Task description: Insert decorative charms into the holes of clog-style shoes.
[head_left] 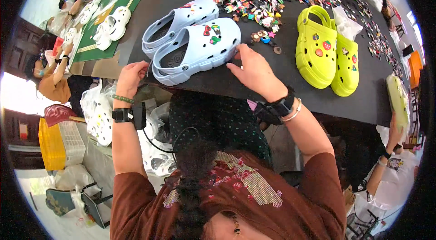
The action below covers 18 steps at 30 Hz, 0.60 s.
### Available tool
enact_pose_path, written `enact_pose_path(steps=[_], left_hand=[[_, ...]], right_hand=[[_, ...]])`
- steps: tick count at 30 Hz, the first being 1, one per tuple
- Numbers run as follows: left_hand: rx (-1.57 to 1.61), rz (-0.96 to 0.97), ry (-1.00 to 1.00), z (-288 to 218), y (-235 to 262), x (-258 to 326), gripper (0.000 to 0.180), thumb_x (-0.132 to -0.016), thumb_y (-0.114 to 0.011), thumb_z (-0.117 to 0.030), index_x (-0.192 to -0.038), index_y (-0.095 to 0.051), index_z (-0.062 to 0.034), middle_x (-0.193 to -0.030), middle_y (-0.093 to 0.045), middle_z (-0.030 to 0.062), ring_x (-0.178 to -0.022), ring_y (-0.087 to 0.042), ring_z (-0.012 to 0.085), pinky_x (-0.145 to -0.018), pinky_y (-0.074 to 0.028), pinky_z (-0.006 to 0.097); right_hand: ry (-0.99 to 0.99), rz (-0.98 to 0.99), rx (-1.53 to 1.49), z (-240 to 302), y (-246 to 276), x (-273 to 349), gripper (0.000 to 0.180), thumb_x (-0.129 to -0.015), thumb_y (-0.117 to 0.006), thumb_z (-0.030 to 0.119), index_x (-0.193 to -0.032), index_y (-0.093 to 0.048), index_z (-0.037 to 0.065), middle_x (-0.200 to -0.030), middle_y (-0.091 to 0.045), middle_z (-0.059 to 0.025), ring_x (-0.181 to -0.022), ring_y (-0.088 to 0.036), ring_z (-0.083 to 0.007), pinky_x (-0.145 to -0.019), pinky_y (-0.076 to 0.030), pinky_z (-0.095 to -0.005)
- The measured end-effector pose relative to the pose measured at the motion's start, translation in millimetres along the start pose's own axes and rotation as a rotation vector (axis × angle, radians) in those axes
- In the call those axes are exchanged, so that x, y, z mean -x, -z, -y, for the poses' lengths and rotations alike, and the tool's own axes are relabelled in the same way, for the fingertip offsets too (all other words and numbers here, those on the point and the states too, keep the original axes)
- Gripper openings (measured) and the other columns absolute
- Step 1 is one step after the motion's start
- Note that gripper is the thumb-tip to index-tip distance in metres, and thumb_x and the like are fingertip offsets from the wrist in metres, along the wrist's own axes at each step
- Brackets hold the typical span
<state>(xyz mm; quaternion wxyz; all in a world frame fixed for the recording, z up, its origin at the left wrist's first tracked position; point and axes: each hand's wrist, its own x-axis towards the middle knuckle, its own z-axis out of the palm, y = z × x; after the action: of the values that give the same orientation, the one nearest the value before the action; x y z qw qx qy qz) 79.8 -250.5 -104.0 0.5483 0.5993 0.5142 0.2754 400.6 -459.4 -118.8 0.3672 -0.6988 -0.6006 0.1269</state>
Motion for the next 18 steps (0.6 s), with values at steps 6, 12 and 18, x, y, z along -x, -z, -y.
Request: enact_pose_path(steps=[6,12,18], left_hand=[[-1.222,-0.637,-0.910,-66.7,-30.3,48.1,0.019,-0.084,-0.069,-0.020,-0.092,-0.065,-0.0038,-0.103,-0.063,0.0147,-0.096,-0.058,0.0314,-0.084,-0.044,0.042],[-0.920,-0.498,-1.221,-113.7,-116.9,96.0,0.021,-0.082,-0.071,-0.016,-0.095,-0.062,-0.0013,-0.112,-0.061,0.0199,-0.107,-0.058,0.0317,-0.092,-0.044,0.040],[-0.285,-0.038,-0.432,-71.6,-123.5,54.9,0.028,-0.091,-0.065,-0.025,-0.102,-0.061,0.0003,-0.090,-0.061,0.0046,-0.080,-0.054,0.0106,-0.071,-0.042,0.024]], right_hand=[[-0.050,-0.013,-0.025,7.4,-8.8,-2.2,0.039,-0.083,-0.068,0.021,-0.100,-0.045,-0.006,-0.087,-0.064,-0.0278,-0.084,-0.063,-0.0446,-0.074,-0.052,-0.0497],[-0.104,0.015,-0.123,17.7,-10.0,1.4,0.040,-0.083,-0.067,0.016,-0.102,-0.043,-0.008,-0.084,-0.065,-0.0271,-0.081,-0.063,-0.0458,-0.072,-0.052,-0.0496],[-0.002,0.109,-0.063,7.8,6.5,2.5,0.033,-0.082,-0.067,0.014,-0.104,-0.050,-0.005,-0.089,-0.067,-0.0222,-0.084,-0.066,-0.0396,-0.075,-0.052,-0.0447]])
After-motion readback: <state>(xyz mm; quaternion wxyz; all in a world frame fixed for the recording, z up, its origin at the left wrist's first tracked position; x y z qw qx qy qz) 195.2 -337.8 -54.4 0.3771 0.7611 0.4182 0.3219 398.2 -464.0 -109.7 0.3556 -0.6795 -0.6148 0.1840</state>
